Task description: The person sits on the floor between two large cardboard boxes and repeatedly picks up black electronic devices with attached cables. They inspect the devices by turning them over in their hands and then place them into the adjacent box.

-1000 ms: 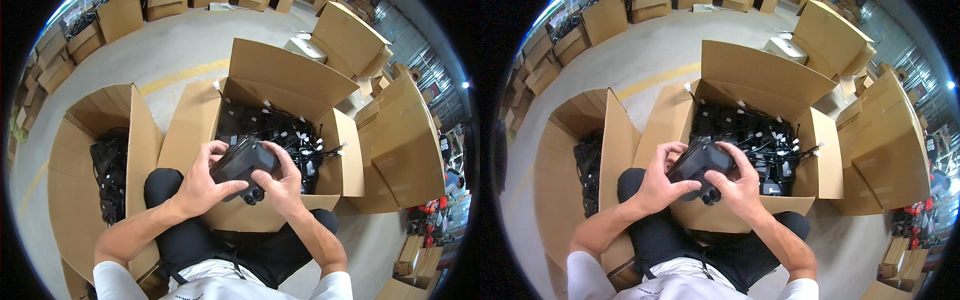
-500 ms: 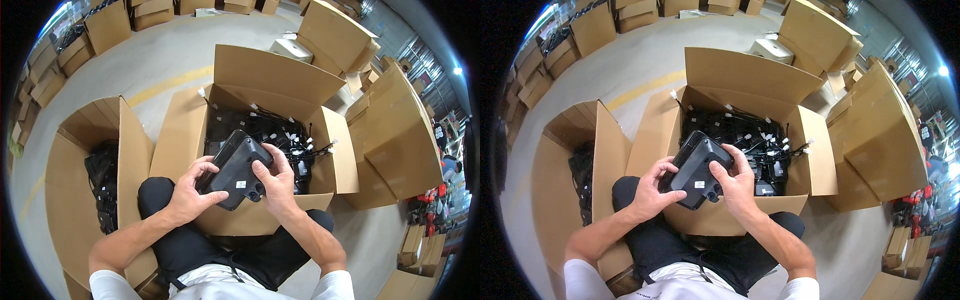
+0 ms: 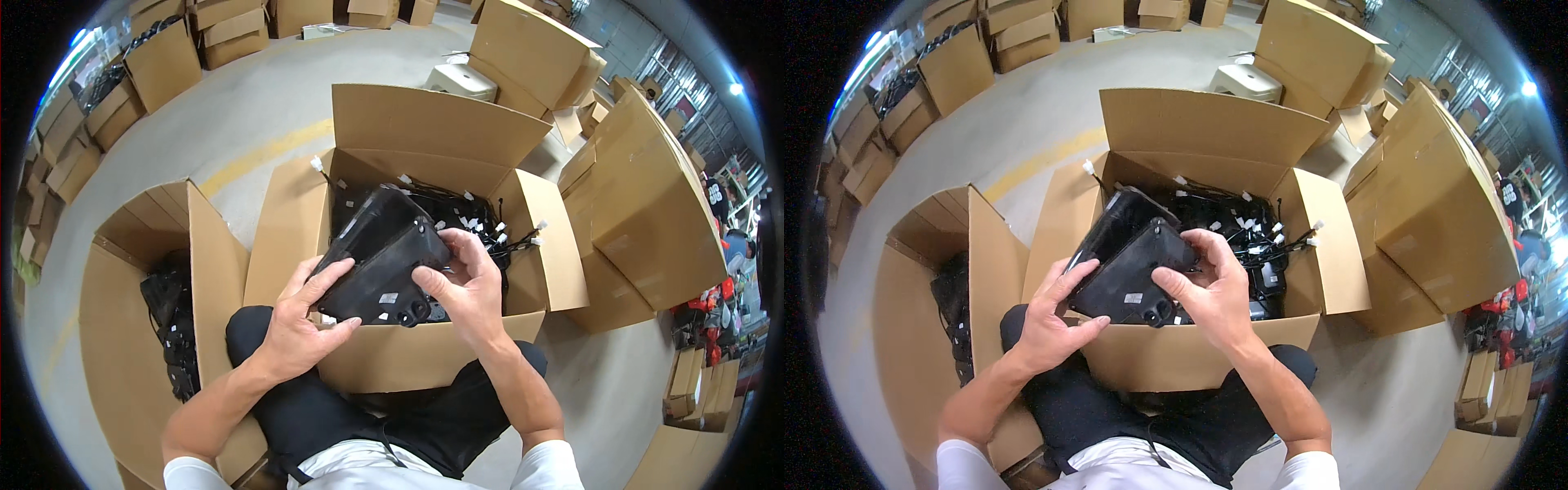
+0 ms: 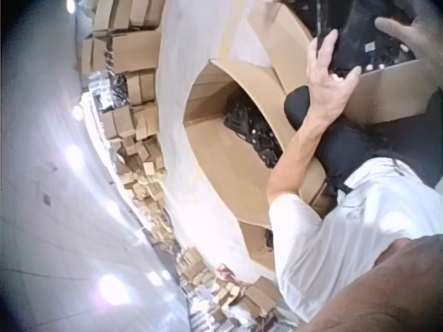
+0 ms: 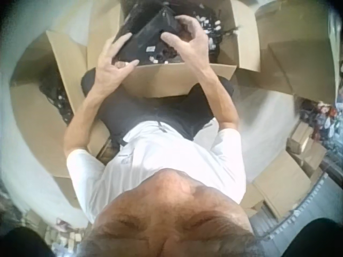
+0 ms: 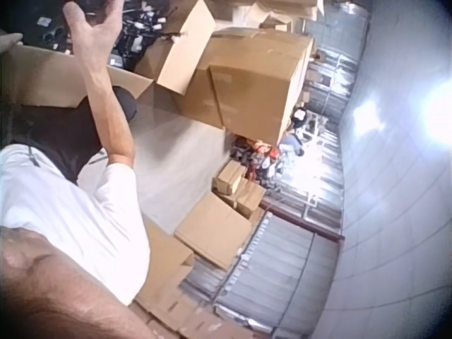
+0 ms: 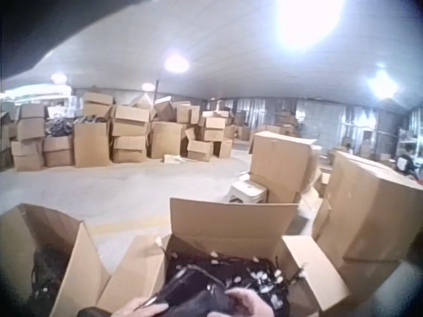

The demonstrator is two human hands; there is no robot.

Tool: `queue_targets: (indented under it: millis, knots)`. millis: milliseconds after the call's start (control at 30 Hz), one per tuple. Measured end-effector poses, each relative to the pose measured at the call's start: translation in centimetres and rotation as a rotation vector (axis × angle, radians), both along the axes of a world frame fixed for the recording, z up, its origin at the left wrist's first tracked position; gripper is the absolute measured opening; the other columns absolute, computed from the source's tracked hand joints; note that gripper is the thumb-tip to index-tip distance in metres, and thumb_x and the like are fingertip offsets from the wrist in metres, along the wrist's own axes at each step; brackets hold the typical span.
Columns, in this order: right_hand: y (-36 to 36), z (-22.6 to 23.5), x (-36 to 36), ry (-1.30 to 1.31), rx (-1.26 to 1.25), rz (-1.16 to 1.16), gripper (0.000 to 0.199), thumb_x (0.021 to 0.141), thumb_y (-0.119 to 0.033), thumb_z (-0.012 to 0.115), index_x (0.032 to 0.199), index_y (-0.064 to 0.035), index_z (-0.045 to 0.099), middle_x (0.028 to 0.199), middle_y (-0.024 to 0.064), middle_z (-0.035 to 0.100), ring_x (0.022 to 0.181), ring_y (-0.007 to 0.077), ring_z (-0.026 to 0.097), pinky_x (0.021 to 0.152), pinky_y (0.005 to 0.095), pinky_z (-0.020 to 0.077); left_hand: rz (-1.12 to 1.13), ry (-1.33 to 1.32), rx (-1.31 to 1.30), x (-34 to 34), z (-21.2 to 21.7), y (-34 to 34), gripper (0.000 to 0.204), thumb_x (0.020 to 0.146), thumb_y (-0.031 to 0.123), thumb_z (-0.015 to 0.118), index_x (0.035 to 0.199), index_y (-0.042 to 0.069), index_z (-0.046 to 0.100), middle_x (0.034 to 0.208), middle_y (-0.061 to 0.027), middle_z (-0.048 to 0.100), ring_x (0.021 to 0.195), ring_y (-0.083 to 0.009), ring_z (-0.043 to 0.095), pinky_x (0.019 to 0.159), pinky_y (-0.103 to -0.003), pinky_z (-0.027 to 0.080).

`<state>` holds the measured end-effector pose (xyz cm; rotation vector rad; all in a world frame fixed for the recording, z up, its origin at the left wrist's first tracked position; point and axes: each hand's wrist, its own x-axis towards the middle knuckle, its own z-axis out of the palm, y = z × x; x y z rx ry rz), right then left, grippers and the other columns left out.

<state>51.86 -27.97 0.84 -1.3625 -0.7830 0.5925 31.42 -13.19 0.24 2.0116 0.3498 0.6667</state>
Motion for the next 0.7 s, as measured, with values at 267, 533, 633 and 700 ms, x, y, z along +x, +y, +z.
queue_targets:
  millis: [267,533,633,700]
  knots:
    - [-1.1,0.1,-0.1,-0.008,0.056,0.189,0.052,0.085,-0.017,0.087,0.125,0.0055,0.062,0.107,0.0039,0.062,0.093,0.0094,0.062,0.080,0.0227,0.0557,-0.075,0.018,-0.003,-0.2,-2.0,0.5,0.053,0.071,0.000,0.084,0.122,0.004,0.070,0.132,-0.0164,0.056,0.119,-0.0284,0.060,0.103,-0.037,0.048]
    - [-1.8,-0.4,0.6,-0.156,0.015,0.170,0.047,0.085,-0.019,0.086,0.120,0.0035,0.065,0.105,0.0067,0.068,0.097,0.0121,0.064,0.084,0.0265,0.0550,-0.076,-0.006,0.036,0.2,-1.8,0.1,0.051,0.071,-0.001,0.084,0.120,0.003,0.071,0.130,-0.0178,0.057,0.119,-0.0300,0.061,0.101,-0.038,0.049]
    - [-1.8,-0.5,0.6,-0.160,0.017,0.183,0.047,0.085,-0.020,0.087,0.120,0.0038,0.065,0.106,0.0068,0.067,0.097,0.0131,0.064,0.082,0.0267,0.0544,-0.075,-0.015,0.030,0.2,-2.1,0.1,0.051,0.070,-0.002,0.084,0.120,0.004,0.071,0.130,-0.0179,0.057,0.119,-0.0301,0.061,0.101,-0.037,0.049]
    - [-1.7,-0.5,0.6,-0.163,0.025,0.197,0.047,0.085,-0.020,0.086,0.120,0.0038,0.065,0.107,0.0069,0.067,0.097,0.0137,0.064,0.082,0.0267,0.0542,-0.072,-0.031,0.027,0.2,-2.1,0.0,0.051,0.070,-0.002,0.084,0.120,0.004,0.071,0.130,-0.0179,0.057,0.119,-0.0301,0.061,0.101,-0.037,0.049]
